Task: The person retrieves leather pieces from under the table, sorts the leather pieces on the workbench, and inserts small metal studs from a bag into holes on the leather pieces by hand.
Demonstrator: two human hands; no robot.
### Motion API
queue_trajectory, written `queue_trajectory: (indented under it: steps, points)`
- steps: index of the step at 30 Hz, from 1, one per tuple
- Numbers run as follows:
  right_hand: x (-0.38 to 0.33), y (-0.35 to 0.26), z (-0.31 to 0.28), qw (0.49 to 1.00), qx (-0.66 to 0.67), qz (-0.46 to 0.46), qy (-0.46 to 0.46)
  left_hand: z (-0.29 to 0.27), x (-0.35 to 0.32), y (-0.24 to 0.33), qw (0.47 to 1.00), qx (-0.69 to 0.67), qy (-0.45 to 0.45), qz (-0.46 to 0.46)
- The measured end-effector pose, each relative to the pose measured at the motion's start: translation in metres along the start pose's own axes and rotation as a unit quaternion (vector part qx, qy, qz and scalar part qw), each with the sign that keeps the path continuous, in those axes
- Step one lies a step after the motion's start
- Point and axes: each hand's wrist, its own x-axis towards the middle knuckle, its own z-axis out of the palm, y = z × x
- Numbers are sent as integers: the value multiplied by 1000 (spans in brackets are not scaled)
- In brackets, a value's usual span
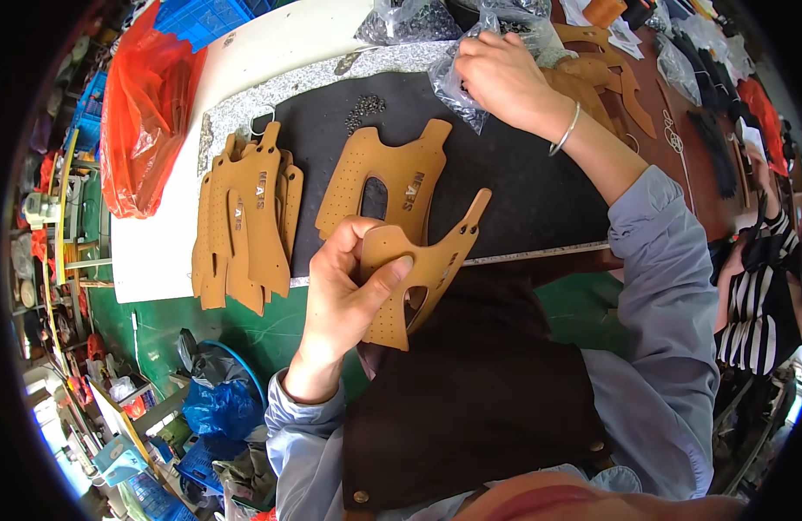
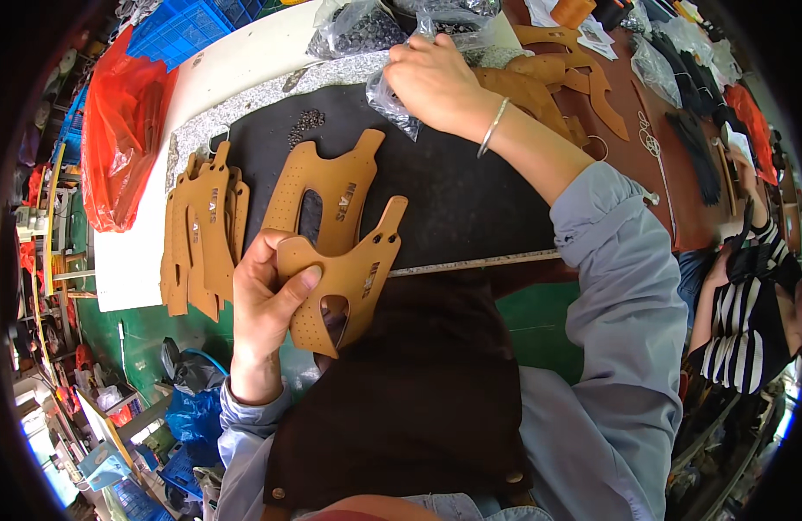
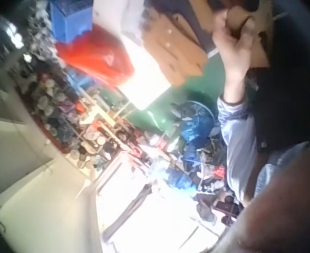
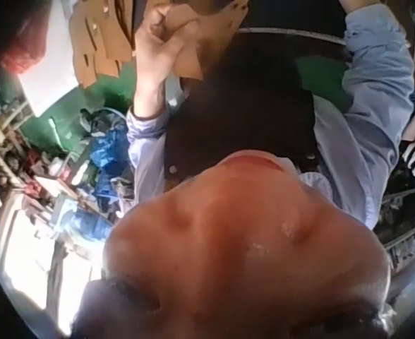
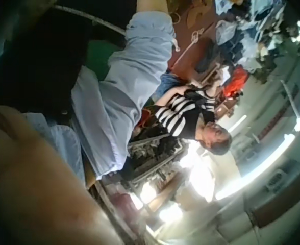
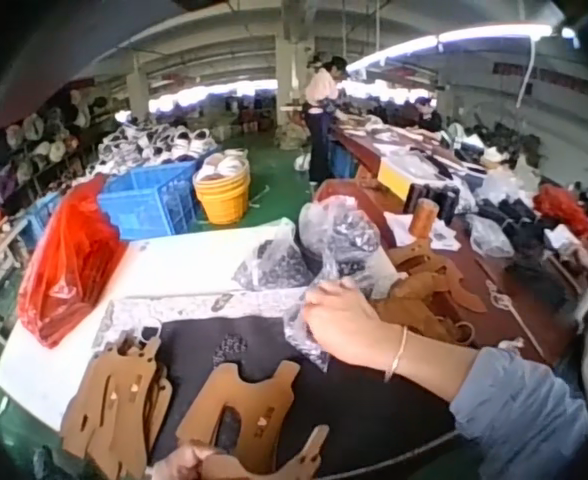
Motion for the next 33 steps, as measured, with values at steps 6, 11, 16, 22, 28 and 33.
queue_trajectory:
  steps: [6, 11, 16, 22, 28, 33]
  points:
    - [-14, 13, -12, 944, 290, -5, 155, -1, -2, -4, 999, 39, 14, -2]
    - [-38, -63, -93, 868, 467, -81, 148, 6, 2, 1, 984, 172, 51, 2]
    - [-49, -86, -81, 849, 495, -89, 162, 17, 2, 0, 973, 213, 85, 38]
    - [-53, -93, -78, 864, 467, -94, 162, 17, 0, -1, 971, 211, 67, 95]
    - [-59, -97, -78, 843, 520, -59, 121, 20, -4, 11, 962, 267, 39, 33]
    - [-58, -102, -91, 826, 555, -6, 100, 20, -6, 11, 954, 282, 34, 98]
